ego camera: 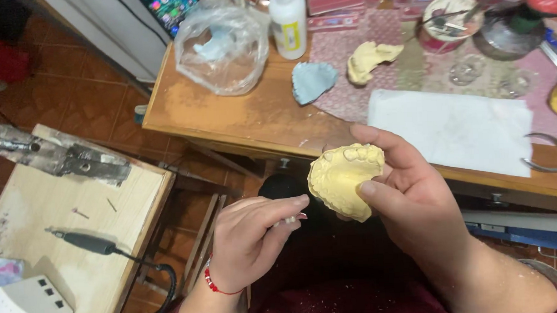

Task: The person uses a rotary tool to grind and shape a small pink dental prosthetic. They then place the prosthetic into a blue mold and later into a yellow mold, pressing it into place.

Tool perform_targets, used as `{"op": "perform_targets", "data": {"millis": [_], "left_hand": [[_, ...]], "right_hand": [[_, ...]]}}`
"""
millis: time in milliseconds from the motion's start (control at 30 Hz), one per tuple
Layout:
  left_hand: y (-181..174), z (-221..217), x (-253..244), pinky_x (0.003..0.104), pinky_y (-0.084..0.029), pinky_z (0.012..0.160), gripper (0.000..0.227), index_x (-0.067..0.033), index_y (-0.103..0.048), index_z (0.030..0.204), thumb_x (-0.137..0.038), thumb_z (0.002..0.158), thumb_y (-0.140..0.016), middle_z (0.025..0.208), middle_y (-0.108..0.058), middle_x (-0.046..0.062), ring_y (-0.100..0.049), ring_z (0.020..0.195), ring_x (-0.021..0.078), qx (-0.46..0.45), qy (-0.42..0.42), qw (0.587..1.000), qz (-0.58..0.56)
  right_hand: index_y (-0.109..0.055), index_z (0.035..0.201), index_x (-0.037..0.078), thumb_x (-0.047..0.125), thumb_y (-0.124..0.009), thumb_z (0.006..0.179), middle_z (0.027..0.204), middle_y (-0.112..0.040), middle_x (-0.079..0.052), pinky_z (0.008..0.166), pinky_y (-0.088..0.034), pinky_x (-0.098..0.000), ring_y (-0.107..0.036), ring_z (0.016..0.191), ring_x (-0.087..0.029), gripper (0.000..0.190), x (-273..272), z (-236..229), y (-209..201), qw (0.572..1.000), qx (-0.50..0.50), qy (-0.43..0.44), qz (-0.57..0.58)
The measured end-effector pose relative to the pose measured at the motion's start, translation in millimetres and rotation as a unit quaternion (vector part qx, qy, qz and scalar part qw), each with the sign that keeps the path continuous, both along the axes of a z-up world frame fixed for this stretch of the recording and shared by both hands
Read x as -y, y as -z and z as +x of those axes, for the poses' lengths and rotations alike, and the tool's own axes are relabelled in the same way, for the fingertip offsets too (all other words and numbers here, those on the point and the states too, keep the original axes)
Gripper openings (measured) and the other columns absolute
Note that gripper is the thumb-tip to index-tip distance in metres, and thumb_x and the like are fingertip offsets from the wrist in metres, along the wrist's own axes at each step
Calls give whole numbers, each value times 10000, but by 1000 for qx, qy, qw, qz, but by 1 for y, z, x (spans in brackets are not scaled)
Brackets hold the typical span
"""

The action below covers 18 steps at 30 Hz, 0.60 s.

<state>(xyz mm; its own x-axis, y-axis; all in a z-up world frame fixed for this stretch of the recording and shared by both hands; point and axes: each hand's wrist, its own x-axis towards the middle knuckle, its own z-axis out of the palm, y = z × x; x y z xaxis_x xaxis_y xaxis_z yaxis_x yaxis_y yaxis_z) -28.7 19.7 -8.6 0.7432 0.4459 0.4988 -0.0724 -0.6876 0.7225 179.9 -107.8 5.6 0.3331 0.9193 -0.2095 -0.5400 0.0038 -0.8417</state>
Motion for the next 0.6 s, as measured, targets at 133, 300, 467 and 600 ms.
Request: {"op": "perform_targets", "data": {"millis": [133, 300, 467, 600], "left_hand": [[6, -9, -5, 315, -591, 762, 339, -48, -672, 1226, 5, 899, -747, 1067, -774, 67, -780, 866, 213, 7, 8, 1000, -22], [9, -9, -6, 325, -602, 799, 479, -14, -551, 1388, -16, 945, -730, 1118, -764, 78, -779, 909, 211, 19, 22, 999, -32], [11, -1, 3, 356, -585, 796, 540, -46, -591, 1407, -7, 895, -757, 1034, -743, 62, -743, 896, 240, -3, 29, 999, 40], [12, 0, 7, 355, -584, 802, 531, -67, -625, 1374, -3, 866, -765, 1046, -741, 57, -738, 910, 244, 5, 22, 997, 75]], "right_hand": [[-349, 1599, 31, -79, -501, 927, 1251, -684, -245, 946, -564, -416, -709, 1075, -282, 698, -3, -4, 17, 1000, 5, -19, 5], [-400, 1522, 30, -78, -494, 895, 1259, -688, -241, 923, -577, -406, -717, 1067, -283, 643, -11, -12, 11, 1000, -4, -8, -29], [-452, 1238, 83, -87, -607, 896, 1206, -670, -214, 908, -571, -394, -695, 1045, -261, 412, -15, -16, 18, 1000, 14, 1, 9], [-470, 1215, 69, -56, -628, 919, 1191, -657, -195, 906, -570, -386, -681, 1028, -235, 359, -15, -14, 30, 999, 14, 1, 42]]}}
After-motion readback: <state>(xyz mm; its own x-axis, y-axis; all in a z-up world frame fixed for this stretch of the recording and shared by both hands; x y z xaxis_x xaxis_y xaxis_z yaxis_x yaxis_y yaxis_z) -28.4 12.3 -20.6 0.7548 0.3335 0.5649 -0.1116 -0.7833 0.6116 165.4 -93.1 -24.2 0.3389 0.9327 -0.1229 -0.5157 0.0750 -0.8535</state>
